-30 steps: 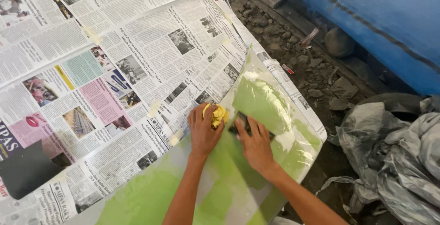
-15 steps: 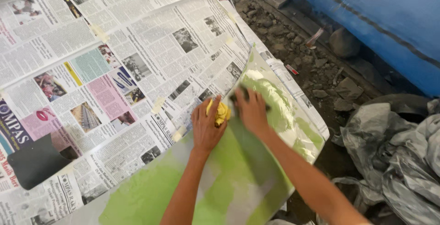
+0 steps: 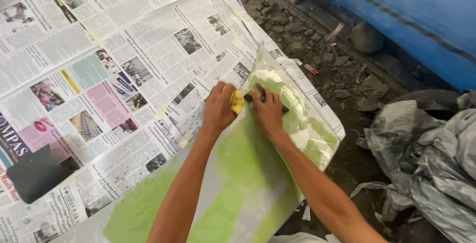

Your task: The person uses a rectangular sanding block to smooth a green, wet-looking surface on a table covered with newspapers. They hold a yellow cloth in their left hand while sanding with their right hand, moving the block back and forth across the surface.

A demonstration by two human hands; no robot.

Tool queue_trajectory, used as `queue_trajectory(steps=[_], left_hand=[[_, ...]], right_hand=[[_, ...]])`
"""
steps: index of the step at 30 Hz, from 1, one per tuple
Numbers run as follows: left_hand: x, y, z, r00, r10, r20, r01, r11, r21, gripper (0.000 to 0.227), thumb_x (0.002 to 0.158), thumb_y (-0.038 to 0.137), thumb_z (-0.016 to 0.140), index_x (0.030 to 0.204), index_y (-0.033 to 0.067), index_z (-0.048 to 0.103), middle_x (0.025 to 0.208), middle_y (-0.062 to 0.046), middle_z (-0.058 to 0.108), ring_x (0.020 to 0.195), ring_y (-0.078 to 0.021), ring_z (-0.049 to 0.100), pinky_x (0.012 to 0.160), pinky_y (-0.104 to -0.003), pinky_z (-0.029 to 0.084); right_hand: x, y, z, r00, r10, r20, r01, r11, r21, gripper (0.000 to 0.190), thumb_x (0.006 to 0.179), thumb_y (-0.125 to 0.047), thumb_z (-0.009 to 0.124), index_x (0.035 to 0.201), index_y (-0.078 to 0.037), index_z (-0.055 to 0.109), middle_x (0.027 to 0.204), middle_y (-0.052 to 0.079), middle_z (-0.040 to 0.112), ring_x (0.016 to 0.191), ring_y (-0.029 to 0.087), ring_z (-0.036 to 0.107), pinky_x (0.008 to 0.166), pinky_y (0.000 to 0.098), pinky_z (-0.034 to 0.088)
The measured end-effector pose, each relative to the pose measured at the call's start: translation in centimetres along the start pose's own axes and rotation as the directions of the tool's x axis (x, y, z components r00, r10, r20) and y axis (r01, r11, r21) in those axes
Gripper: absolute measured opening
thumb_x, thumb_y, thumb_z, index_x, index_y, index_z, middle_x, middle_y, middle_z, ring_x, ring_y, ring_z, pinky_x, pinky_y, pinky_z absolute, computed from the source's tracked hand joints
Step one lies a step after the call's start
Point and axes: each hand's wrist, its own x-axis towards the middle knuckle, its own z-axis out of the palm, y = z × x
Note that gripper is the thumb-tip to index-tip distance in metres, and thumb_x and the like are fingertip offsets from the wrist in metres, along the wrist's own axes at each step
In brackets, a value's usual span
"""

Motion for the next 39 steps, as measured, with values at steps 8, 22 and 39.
queue_trajectory(steps=[8, 22, 39], left_hand=[[6.3, 6.7, 0.4, 0.992, 0.118, 0.05, -0.108, 0.98, -0.165, 0.035, 0.07, 0.008, 0.078, 0.099, 0.0052, 0.059, 0.096, -0.016, 0.06, 0.09, -0.0414, 0.062, 0.075, -0.049, 0.051], [-5.7, 1.4, -1.0, 0.942, -0.271, -0.198, 0.233, 0.952, -0.197, 0.053, 0.065, 0.004, 0.086, 0.112, 0.0067, 0.063, 0.11, -0.014, 0.058, 0.104, -0.0358, 0.06, 0.089, -0.043, 0.051], [-9.9, 0.1, -1.5, 0.923, -0.351, -0.159, 0.299, 0.913, -0.278, 0.053, 0.064, 0.0, 0.085, 0.112, 0.0074, 0.062, 0.118, -0.015, 0.055, 0.109, -0.0361, 0.059, 0.092, -0.043, 0.051]], right_hand=[[-4.0, 0.2, 1.4, 0.994, -0.079, 0.076, 0.078, 0.997, 0.019, 0.027, 0.095, -0.018, 0.065, 0.121, -0.009, 0.067, 0.126, 0.019, 0.06, 0.116, 0.04, 0.055, 0.101, 0.0543, 0.042], [-0.4, -1.3, 0.8, 0.996, -0.06, 0.068, 0.057, 0.998, 0.035, 0.046, 0.098, -0.017, 0.062, 0.143, -0.01, 0.054, 0.14, 0.026, 0.054, 0.118, 0.044, 0.053, 0.102, 0.0539, 0.042], [-7.1, -3.5, -1.1, 0.993, -0.109, 0.055, 0.109, 0.994, -0.008, 0.051, 0.098, -0.02, 0.06, 0.148, -0.011, 0.052, 0.144, 0.028, 0.05, 0.123, 0.047, 0.05, 0.107, 0.0565, 0.039]])
